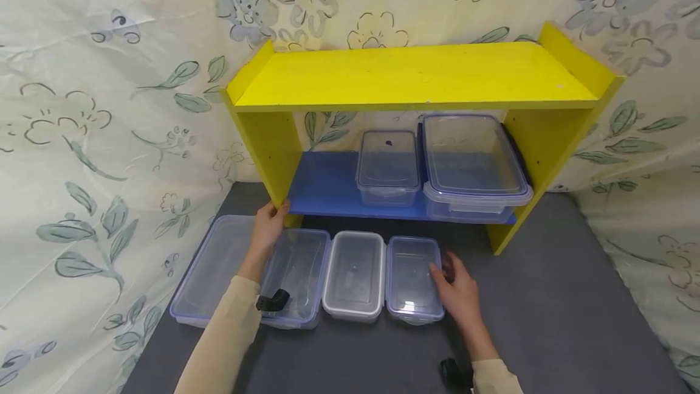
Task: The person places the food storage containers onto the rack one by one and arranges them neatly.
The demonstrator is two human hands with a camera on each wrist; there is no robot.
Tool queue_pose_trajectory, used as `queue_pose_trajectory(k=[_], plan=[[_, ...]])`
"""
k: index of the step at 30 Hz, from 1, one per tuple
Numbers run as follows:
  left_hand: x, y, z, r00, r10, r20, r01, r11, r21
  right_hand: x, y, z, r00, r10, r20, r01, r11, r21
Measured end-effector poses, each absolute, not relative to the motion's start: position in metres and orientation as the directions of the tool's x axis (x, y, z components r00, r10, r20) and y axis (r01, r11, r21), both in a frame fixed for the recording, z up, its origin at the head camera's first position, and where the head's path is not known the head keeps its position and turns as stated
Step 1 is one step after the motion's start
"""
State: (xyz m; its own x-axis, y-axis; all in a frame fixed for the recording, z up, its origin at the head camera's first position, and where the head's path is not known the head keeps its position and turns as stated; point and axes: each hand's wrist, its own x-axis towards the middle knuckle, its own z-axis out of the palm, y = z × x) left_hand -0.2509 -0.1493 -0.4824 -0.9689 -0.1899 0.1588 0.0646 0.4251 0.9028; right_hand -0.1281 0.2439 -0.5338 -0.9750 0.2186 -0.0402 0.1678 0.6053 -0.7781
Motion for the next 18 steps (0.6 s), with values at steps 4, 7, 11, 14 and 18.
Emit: queue_pose_trajectory(k=[4,7,11,14,18], plan=[[-0.251,-0.15,-0.482,-0.967,-0.199,0.161,0.06,0.435,0.898,-0.119,0.241,-0.538,-0.973,0.222,-0.06,0.173,0.533,-0.828],[-0.252,-0.149,-0.482,-0.963,-0.208,0.172,0.066,0.438,0.897,-0.111,0.239,-0.54,-0.972,0.221,-0.083,0.182,0.473,-0.862],[-0.252,-0.148,-0.481,-0.962,-0.208,0.177,0.069,0.442,0.894,-0.097,0.239,-0.54,-0.963,0.244,-0.116,0.212,0.417,-0.884],[-0.252,-0.147,-0.481,-0.965,-0.201,0.166,0.065,0.43,0.901,-0.088,0.238,-0.54,-0.957,0.251,-0.144,0.236,0.387,-0.891],[-0.25,-0.147,-0.482,-0.967,-0.204,0.153,0.059,0.405,0.912,-0.082,0.237,-0.54,-0.958,0.223,-0.181,0.251,0.341,-0.906]])
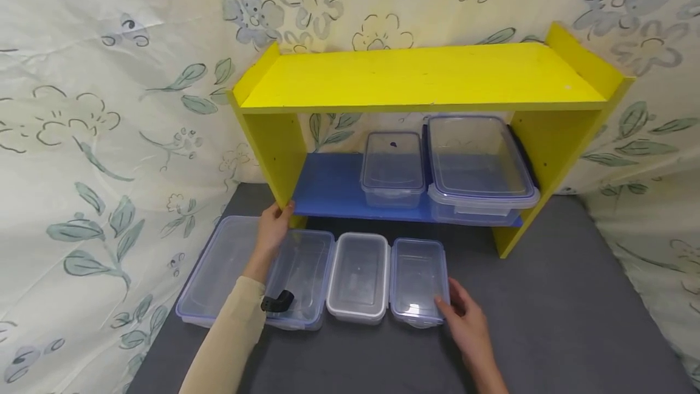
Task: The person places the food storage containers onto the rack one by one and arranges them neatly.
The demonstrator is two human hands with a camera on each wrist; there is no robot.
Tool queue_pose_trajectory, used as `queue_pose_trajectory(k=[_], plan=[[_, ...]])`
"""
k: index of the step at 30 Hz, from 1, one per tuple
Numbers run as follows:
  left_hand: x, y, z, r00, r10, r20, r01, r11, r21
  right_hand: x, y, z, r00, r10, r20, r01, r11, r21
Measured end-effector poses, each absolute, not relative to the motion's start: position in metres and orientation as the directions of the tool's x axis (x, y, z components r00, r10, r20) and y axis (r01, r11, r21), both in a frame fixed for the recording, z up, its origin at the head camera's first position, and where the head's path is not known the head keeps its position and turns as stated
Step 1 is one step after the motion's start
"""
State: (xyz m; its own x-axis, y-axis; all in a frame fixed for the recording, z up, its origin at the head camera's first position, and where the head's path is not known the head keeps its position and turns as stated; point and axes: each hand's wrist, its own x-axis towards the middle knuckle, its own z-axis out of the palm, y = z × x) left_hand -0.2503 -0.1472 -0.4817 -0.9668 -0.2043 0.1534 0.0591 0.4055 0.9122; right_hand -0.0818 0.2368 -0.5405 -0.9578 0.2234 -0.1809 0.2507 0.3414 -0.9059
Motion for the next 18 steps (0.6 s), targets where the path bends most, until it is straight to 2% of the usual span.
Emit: queue_pose_trajectory(k=[8,18], plan=[[-0.248,-0.147,-0.482,-0.966,-0.204,0.158,0.064,0.403,0.913,-0.073,0.233,-0.536,-0.966,0.15,-0.212,0.243,0.233,-0.942],[-0.25,-0.147,-0.481,-0.964,-0.208,0.165,0.066,0.413,0.908,-0.062,0.233,-0.537,-0.993,0.073,-0.093,0.096,0.036,-0.995]])
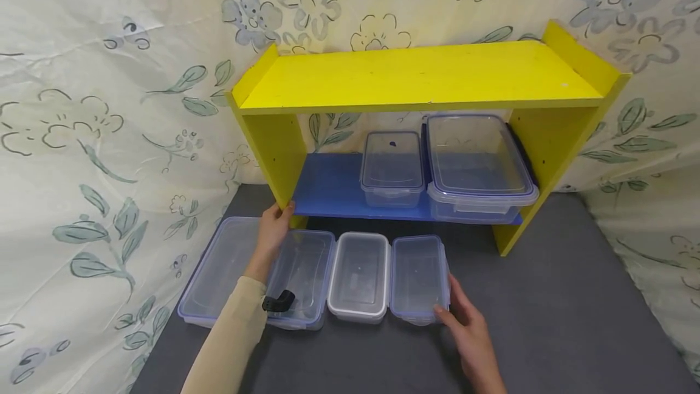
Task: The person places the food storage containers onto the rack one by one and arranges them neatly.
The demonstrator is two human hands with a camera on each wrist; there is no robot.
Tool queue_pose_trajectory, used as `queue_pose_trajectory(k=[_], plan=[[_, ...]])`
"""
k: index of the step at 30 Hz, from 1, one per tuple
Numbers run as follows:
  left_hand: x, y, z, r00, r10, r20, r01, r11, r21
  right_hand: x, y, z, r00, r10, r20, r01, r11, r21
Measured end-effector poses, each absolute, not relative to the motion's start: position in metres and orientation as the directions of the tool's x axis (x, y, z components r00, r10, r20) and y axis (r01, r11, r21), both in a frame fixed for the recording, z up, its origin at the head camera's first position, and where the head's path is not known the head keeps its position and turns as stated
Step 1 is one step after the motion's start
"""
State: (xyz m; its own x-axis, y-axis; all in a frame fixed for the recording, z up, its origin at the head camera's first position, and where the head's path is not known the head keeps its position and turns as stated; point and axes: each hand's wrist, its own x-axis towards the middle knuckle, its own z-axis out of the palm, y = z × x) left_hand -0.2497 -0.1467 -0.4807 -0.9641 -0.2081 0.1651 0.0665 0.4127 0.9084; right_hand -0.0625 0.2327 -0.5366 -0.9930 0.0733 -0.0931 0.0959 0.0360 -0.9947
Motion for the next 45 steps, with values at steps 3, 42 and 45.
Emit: queue_pose_trajectory(k=[3,42,45], plan=[[-0.249,-0.147,-0.481,-0.963,-0.213,0.164,0.063,0.415,0.907,-0.059,0.235,-0.538,-0.996,0.053,-0.068,0.067,-0.019,-0.998],[-0.25,-0.147,-0.482,-0.962,-0.216,0.166,0.072,0.385,0.92,-0.049,0.218,-0.526,-0.964,0.244,0.11,-0.191,-0.343,-0.92],[-0.25,-0.147,-0.482,-0.963,-0.213,0.164,0.069,0.392,0.917,-0.047,0.216,-0.523,-0.966,0.237,0.105,-0.18,-0.32,-0.93]])
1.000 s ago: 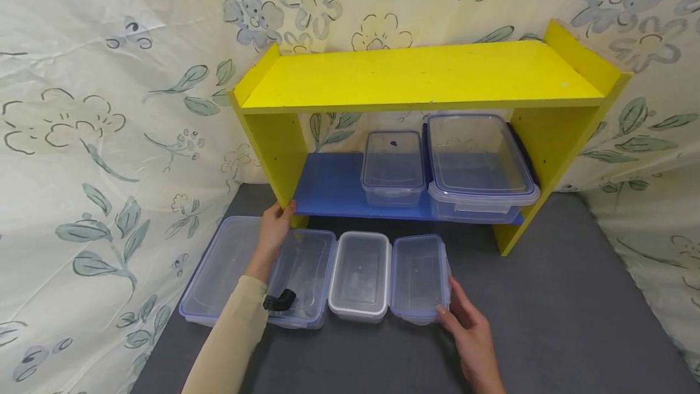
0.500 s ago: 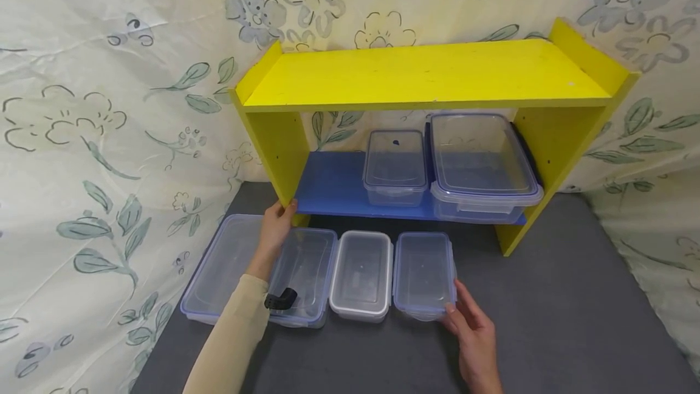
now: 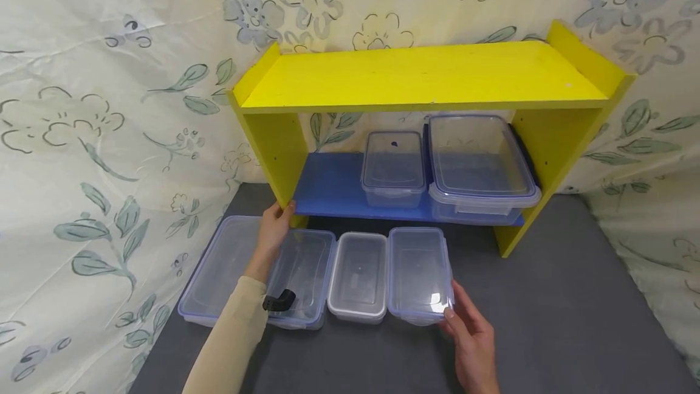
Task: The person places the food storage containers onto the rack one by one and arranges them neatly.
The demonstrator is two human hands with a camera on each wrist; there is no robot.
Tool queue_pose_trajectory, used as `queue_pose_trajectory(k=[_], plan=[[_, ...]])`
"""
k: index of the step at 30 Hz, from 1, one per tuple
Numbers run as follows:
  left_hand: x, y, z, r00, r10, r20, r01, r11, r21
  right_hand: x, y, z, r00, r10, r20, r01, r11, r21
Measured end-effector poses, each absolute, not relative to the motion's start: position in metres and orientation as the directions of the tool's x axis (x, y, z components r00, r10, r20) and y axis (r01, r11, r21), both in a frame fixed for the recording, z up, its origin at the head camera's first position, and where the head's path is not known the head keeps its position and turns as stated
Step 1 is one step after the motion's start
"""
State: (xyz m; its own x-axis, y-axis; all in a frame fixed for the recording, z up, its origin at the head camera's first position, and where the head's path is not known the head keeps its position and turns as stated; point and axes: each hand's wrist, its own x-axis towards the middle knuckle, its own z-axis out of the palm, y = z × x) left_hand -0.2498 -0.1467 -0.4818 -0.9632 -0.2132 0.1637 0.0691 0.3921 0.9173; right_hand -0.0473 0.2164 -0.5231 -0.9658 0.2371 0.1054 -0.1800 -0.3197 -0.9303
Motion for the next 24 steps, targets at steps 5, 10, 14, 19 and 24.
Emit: queue_pose_trajectory(k=[5,10,14,19,24], plan=[[-0.25,-0.148,-0.482,-0.964,-0.21,0.164,0.071,0.39,0.918,-0.046,0.213,-0.517,-0.968,0.221,0.116,-0.181,-0.301,-0.936],[-0.25,-0.149,-0.482,-0.963,-0.212,0.167,0.074,0.386,0.919,-0.045,0.208,-0.509,-0.97,0.175,0.167,-0.216,-0.316,-0.924],[-0.25,-0.148,-0.482,-0.964,-0.209,0.167,0.076,0.384,0.92,-0.048,0.2,-0.501,-0.979,0.154,0.136,-0.174,-0.275,-0.946],[-0.249,-0.148,-0.482,-0.967,-0.198,0.16,0.075,0.38,0.922,-0.05,0.189,-0.498,-0.982,0.128,0.14,-0.171,-0.281,-0.944],[-0.249,-0.148,-0.482,-0.969,-0.192,0.153,0.072,0.372,0.925,-0.053,0.179,-0.493,-0.981,0.091,0.171,-0.191,-0.299,-0.935]])
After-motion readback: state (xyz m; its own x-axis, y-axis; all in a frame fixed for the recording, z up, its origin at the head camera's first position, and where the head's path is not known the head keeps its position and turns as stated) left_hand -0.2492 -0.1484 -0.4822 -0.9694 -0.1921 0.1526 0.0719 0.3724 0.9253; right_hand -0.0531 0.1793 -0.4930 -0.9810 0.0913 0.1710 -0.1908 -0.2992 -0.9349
